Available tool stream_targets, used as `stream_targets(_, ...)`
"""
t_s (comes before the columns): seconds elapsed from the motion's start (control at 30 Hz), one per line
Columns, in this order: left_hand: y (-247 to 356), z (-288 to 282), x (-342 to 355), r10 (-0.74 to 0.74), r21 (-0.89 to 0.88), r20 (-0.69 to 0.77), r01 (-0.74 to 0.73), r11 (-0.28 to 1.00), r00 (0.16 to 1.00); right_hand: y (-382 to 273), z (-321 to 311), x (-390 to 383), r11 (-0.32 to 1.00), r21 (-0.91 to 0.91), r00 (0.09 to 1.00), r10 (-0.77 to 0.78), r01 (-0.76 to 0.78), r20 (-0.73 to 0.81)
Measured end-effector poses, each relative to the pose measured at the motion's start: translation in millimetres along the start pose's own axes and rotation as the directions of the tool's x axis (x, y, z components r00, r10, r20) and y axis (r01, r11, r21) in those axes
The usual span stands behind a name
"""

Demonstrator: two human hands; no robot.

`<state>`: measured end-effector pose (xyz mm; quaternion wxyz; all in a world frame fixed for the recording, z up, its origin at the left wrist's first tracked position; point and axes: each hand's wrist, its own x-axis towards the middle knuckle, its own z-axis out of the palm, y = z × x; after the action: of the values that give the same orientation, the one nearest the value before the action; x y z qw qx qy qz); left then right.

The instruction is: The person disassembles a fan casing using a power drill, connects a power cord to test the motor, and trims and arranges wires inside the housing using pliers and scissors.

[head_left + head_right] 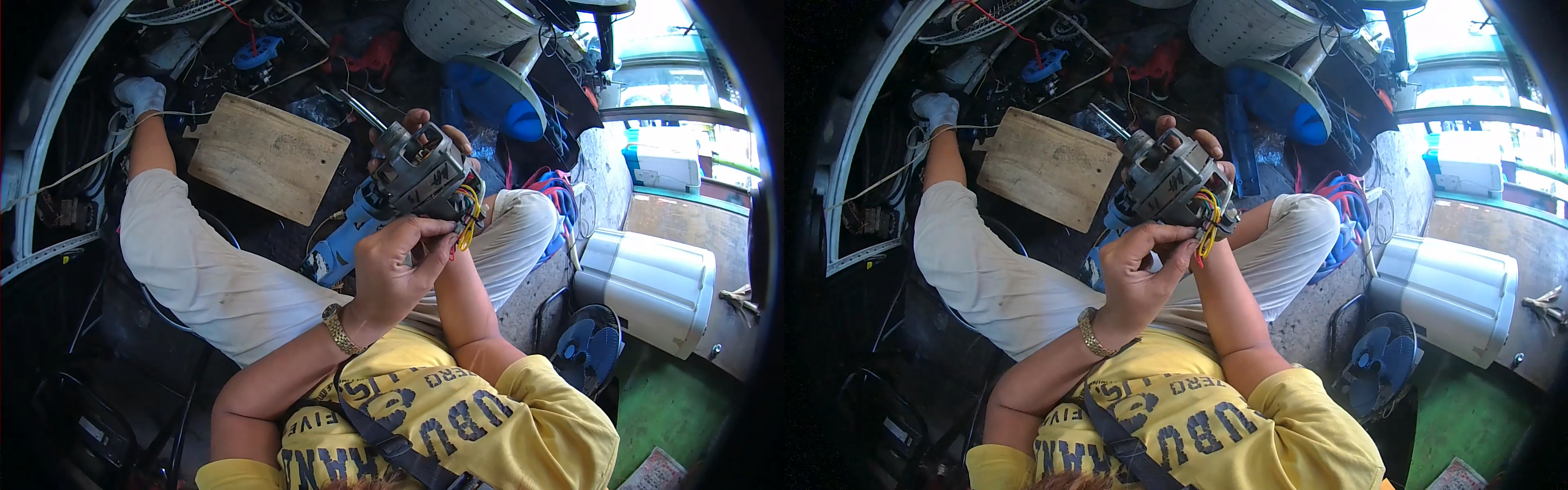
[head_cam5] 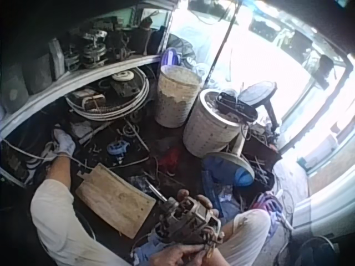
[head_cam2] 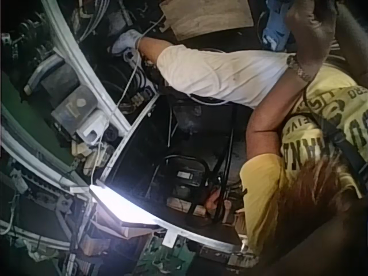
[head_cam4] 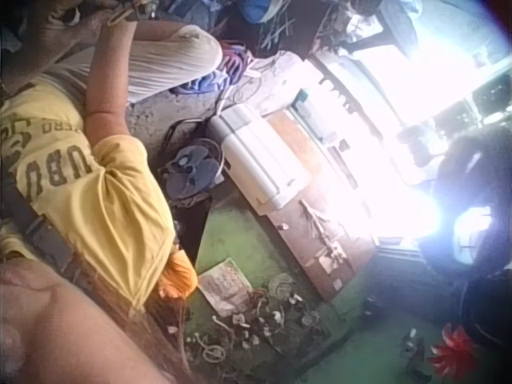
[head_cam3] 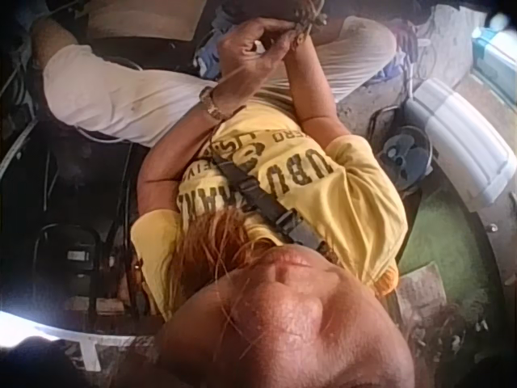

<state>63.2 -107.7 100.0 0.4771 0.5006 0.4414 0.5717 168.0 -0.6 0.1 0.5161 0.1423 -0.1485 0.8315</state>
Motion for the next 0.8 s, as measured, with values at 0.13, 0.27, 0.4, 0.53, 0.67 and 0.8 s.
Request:
stream_targets(0.13, 3.3, 2.7, 3.1, -0.001, 0.009, 0.022, 0.001, 1.0, 1.0, -6.2, -6.4, -2.4, 1.0, 0.001, 1.0, -0.016, 0.016, 0.0)
stream_targets(0.27, 0.6, 1.4, 3.8, 0.033, -0.002, -0.006, -0.033, 0.999, 0.999, -6.5, -7.2, -4.1, 1.0, 0.01, 1.0, -0.002, 0.002, -0.031)
stream_targets(0.4, 2.7, -0.5, 4.1, 0.015, 0.025, 0.015, -0.016, 1.0, 1.0, -3.1, -2.1, -2.3, 1.0, -0.009, 0.999, 0.001, -0.001, -0.051)
stream_targets(0.53, -0.6, 1.2, 2.6, 0.023, 0.011, 0.0, -0.023, 1.0, 1.0, -0.2, 0.9, -1.6, 1.0, 0.002, 0.999, -0.008, 0.008, -0.042)
stream_targets(0.67, -1.8, 2.2, 2.1, 0.033, 0.017, -0.003, -0.033, 0.999, 0.999, -3.4, -2.0, -1.5, 1.0, -0.001, 1.0, -0.001, 0.001, -0.023)
stream_targets(0.8, 0.8, 0.1, 3.0, 0.026, 0.038, 0.008, -0.026, 0.999, 1.0, -2.1, -5.4, -2.8, 1.0, 0.015, 1.0, -0.017, 0.017, -0.02)
